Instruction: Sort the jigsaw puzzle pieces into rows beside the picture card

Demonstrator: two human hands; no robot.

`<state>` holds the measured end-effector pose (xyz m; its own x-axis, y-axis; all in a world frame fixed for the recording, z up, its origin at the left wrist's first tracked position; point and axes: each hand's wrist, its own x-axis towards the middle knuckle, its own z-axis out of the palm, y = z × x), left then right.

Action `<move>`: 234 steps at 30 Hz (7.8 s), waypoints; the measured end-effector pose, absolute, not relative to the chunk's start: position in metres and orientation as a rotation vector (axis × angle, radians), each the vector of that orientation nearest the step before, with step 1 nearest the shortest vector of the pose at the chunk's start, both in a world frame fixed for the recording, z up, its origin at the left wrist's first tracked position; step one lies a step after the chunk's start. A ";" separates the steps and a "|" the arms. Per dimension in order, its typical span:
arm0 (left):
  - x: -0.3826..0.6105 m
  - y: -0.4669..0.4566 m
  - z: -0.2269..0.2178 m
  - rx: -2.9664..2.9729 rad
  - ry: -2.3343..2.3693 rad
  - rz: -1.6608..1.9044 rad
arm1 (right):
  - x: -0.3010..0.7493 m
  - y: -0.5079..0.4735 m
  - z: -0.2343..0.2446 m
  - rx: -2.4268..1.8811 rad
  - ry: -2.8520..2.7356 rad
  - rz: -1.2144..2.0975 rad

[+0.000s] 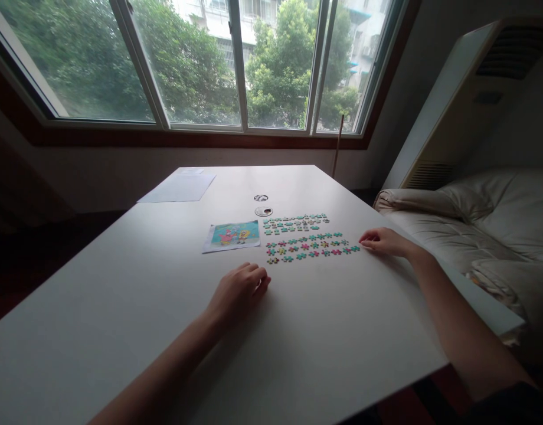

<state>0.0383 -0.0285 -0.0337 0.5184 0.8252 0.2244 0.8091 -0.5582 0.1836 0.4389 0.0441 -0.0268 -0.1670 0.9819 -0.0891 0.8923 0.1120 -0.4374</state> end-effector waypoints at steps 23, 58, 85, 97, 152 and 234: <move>-0.046 0.030 -0.045 2.536 1.922 0.105 | 0.275 -0.015 -0.031 -0.811 -2.653 0.232; -0.014 -0.037 -0.045 2.406 2.186 -0.109 | 0.277 -0.014 -0.040 -0.826 -2.656 0.371; -0.017 -0.042 -0.044 2.398 2.176 -0.095 | 0.273 -0.002 -0.031 -0.765 -2.673 0.395; -0.017 -0.041 -0.040 2.371 2.149 -0.092 | 0.232 0.136 -0.007 -1.107 -2.663 0.279; 0.015 -0.055 -0.043 2.531 1.864 0.118 | 0.228 -0.007 -0.037 -0.969 -2.467 0.724; 0.015 -0.052 -0.055 2.783 1.214 0.231 | 0.256 -0.001 -0.030 -1.167 -2.482 0.902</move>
